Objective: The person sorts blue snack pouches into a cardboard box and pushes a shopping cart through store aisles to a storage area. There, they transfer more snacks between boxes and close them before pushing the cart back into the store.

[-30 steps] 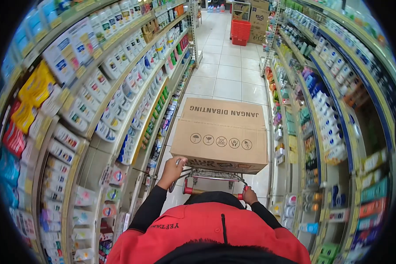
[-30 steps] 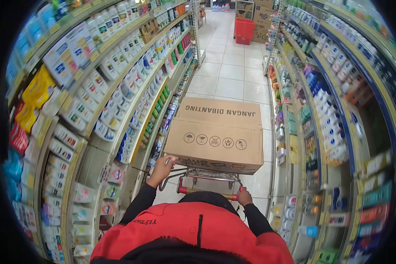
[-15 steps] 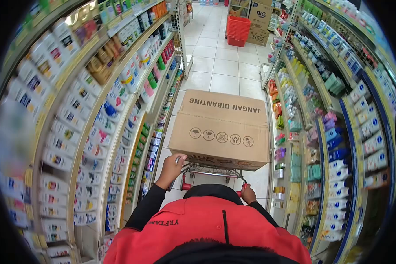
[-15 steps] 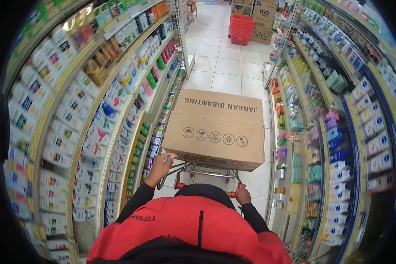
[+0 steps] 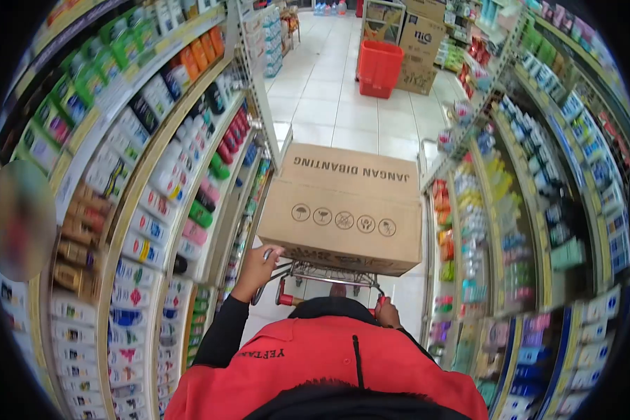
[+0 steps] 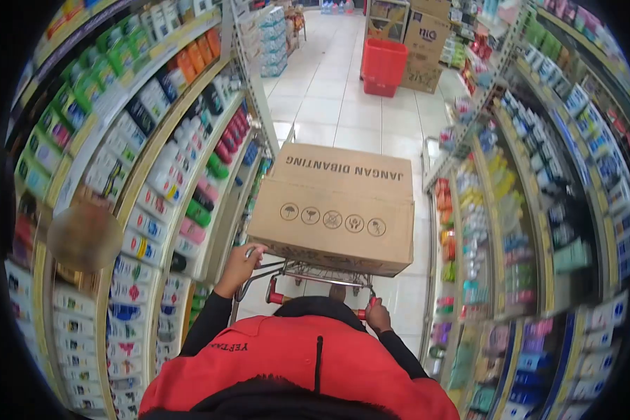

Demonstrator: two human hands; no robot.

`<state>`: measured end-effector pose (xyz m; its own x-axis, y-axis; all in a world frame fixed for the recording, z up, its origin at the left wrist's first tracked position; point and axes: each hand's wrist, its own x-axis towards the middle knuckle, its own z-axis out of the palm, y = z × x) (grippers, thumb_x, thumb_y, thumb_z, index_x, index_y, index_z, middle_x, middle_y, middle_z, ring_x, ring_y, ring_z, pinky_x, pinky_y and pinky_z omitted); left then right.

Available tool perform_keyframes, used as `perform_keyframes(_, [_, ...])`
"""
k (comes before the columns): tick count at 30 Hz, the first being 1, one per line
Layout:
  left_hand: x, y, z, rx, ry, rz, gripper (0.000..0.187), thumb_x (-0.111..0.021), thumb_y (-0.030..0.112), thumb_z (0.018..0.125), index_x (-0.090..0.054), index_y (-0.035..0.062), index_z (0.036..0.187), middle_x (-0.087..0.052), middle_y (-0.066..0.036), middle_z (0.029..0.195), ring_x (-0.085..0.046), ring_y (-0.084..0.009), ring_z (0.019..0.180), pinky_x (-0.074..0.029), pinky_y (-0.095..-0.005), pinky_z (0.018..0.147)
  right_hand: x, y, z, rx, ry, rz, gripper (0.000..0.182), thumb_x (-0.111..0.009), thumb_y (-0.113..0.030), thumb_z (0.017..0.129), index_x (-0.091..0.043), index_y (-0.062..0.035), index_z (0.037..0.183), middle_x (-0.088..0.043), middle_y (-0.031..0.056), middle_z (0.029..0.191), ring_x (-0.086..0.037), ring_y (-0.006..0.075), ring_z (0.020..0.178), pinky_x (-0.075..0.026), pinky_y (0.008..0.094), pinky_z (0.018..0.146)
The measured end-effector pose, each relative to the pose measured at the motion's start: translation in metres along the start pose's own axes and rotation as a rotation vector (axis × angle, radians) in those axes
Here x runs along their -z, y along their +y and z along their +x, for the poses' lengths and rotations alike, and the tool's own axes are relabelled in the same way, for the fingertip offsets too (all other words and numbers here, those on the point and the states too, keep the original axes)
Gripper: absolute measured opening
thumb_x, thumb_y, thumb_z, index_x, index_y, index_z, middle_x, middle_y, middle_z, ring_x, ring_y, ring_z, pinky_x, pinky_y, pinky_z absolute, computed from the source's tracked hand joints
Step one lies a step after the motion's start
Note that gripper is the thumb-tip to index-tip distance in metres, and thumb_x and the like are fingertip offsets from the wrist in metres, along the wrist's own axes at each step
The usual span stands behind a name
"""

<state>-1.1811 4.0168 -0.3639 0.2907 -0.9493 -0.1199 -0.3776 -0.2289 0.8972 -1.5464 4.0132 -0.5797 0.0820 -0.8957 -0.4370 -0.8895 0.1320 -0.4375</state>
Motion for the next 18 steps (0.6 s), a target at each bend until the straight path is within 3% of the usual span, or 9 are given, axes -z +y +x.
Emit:
perform_keyframes(6, [-0.008,0.022,0.194,-0.005,0.007,0.096,0.022,-0.053,0.022,0.087,-0.064,0.0032,0.092,-0.061,-0.007,0.065,-0.058,-0.0133,0.056,-0.045,-0.0275,0.054,0.069,-0.054,0.186,0.038,-0.112,0.005,0.037,-0.047,-0.029,0.085,-0.039,0.0038,0.099,-0.059,0.0275,0.078,-0.06,0.0417,0.074,-0.049,0.0489,0.066])
perform_keyframes(18, [-0.03,0.074,0.575,-0.046,0.071,0.173,0.02,-0.055,0.02,0.084,-0.063,0.0008,0.086,-0.062,-0.013,0.067,-0.063,-0.0221,0.062,-0.047,-0.0324,0.057,0.194,-0.18,0.546,0.022,-0.058,-0.078,0.037,-0.046,-0.032,0.084,-0.038,-0.0002,0.102,-0.061,0.0244,0.079,-0.06,0.0406,0.074,-0.047,0.0501,0.066])
